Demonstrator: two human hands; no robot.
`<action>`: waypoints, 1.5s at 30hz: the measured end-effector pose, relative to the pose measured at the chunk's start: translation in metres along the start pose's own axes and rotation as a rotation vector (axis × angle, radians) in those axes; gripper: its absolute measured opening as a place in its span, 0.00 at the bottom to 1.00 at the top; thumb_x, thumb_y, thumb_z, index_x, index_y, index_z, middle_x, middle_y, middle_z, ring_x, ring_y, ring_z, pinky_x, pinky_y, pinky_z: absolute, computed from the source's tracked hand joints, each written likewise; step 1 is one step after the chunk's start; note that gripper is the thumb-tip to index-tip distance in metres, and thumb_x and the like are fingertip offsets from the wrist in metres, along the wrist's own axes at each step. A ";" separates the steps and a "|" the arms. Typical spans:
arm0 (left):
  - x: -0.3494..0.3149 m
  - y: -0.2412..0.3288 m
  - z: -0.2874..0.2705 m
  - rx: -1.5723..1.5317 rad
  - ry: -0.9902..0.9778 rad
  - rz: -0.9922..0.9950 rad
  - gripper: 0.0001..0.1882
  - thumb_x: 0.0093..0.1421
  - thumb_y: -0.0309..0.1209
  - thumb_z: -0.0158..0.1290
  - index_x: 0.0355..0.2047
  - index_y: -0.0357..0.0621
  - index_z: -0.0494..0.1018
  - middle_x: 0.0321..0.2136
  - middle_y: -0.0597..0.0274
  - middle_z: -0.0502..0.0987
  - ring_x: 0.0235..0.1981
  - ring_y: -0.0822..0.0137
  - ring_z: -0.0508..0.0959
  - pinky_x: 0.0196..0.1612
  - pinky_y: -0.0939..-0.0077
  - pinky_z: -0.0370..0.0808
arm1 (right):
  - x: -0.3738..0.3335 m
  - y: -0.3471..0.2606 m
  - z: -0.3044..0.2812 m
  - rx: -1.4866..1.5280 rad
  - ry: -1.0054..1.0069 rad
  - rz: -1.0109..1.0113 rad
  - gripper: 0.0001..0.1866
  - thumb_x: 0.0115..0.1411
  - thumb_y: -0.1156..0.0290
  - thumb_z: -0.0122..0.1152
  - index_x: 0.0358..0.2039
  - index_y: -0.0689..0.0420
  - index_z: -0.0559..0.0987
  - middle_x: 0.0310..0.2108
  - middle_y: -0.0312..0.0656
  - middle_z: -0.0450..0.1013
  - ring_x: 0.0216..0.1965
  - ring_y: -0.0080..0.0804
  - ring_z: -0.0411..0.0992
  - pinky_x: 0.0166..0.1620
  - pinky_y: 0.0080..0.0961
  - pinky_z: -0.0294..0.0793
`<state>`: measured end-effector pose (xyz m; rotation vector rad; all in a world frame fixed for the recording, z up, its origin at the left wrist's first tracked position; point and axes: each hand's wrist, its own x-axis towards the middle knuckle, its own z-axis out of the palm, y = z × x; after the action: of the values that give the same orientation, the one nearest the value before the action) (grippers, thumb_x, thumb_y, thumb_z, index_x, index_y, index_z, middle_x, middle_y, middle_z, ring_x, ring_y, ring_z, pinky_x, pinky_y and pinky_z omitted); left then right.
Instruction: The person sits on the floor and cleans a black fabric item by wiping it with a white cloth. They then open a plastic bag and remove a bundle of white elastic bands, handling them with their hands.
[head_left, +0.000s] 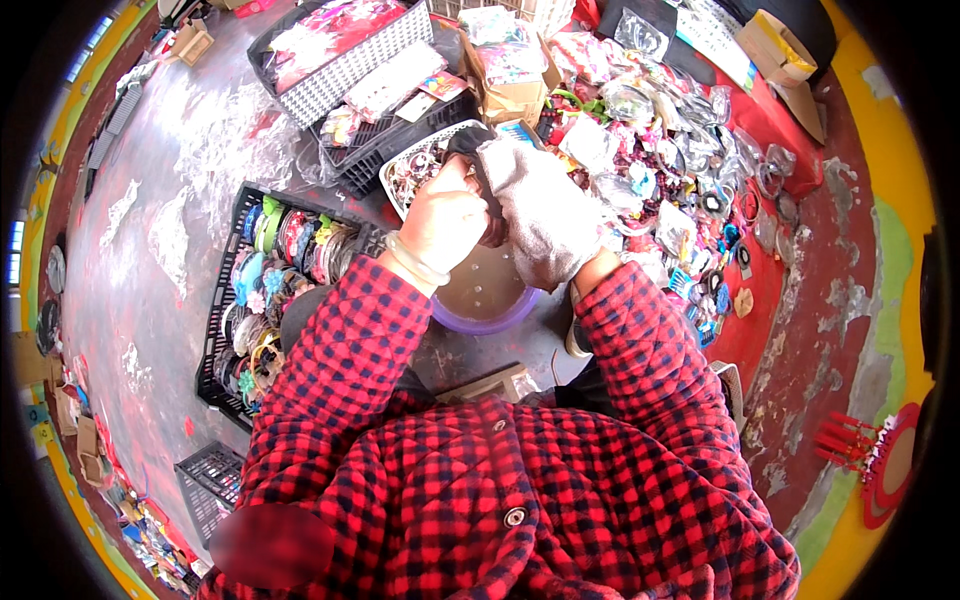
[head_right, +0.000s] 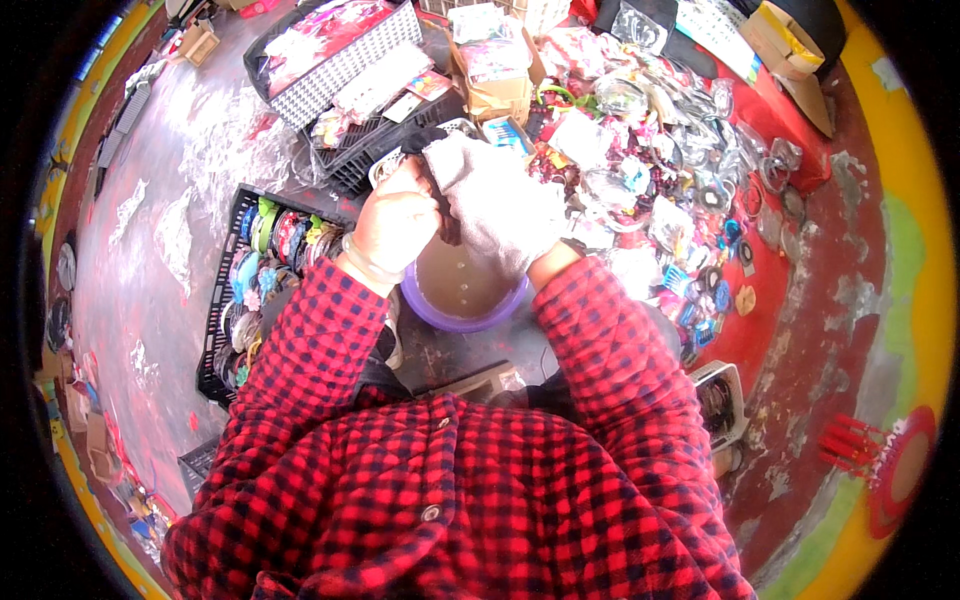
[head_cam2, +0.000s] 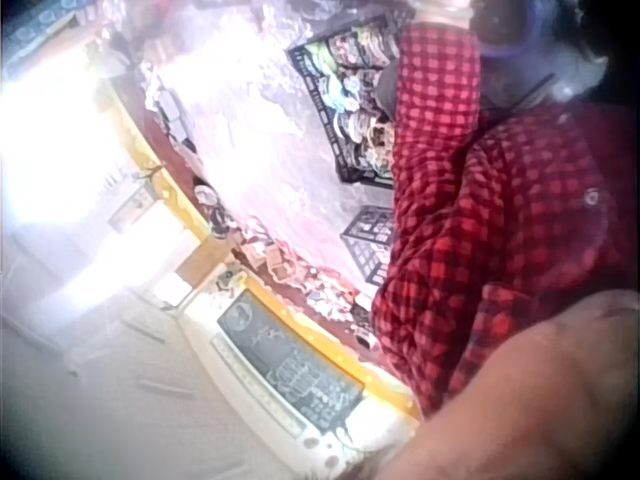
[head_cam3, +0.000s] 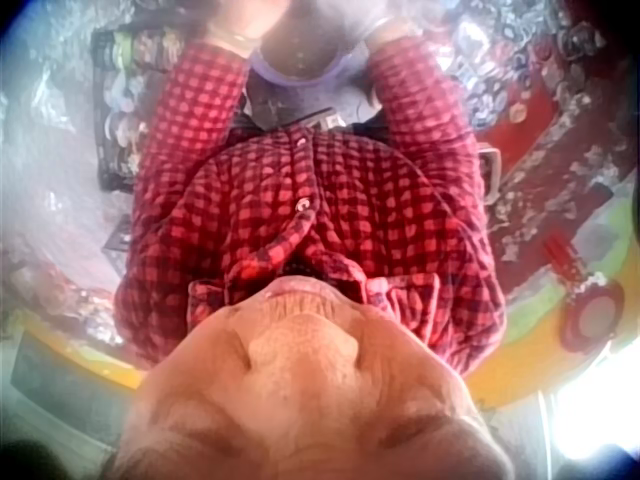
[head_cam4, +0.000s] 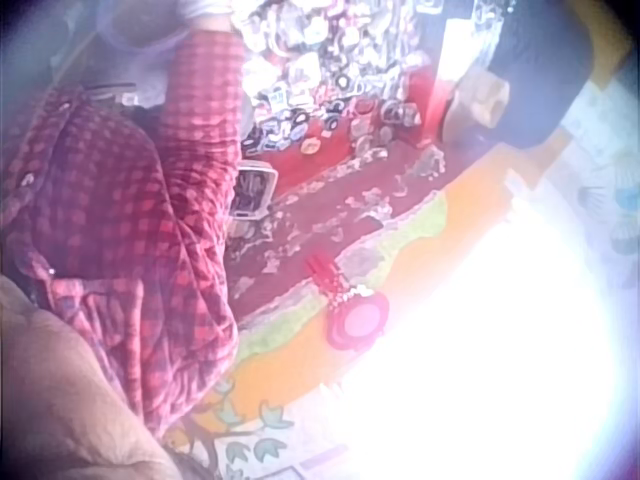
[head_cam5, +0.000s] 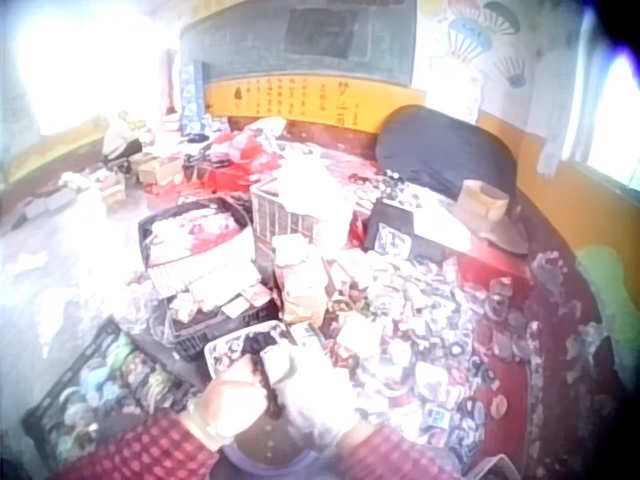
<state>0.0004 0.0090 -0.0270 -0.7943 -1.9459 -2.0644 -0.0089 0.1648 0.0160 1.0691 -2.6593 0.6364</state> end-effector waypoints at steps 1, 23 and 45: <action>-0.002 -0.005 -0.002 0.167 -0.042 0.052 0.10 0.46 0.09 0.44 0.32 0.26 0.65 0.29 0.58 0.65 0.30 0.69 0.68 0.32 0.80 0.67 | 0.001 0.000 0.005 -0.003 0.001 0.024 0.28 0.42 0.75 0.53 0.49 0.61 0.67 0.40 0.54 0.68 0.42 0.54 0.67 0.46 0.36 0.67; -0.018 -0.048 -0.009 0.212 -0.071 -0.121 0.13 0.48 0.15 0.44 0.36 0.31 0.69 0.42 0.53 0.69 0.39 0.67 0.70 0.36 0.79 0.69 | 0.004 0.012 0.036 -0.015 0.243 0.011 0.21 0.46 0.75 0.52 0.44 0.60 0.68 0.36 0.54 0.67 0.38 0.50 0.67 0.41 0.37 0.67; 0.009 -0.003 0.000 -0.621 0.049 -0.482 0.21 0.57 0.21 0.49 0.52 0.37 0.62 0.42 0.56 0.73 0.44 0.66 0.74 0.49 0.72 0.71 | 0.013 0.012 -0.012 1.584 0.205 0.903 0.26 0.60 0.46 0.47 0.42 0.58 0.71 0.30 0.40 0.70 0.32 0.28 0.69 0.36 0.23 0.67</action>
<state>-0.0089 0.0113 -0.0247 -0.3672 -1.5780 -3.0123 -0.0263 0.1700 0.0274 -0.2889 -1.9108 2.9470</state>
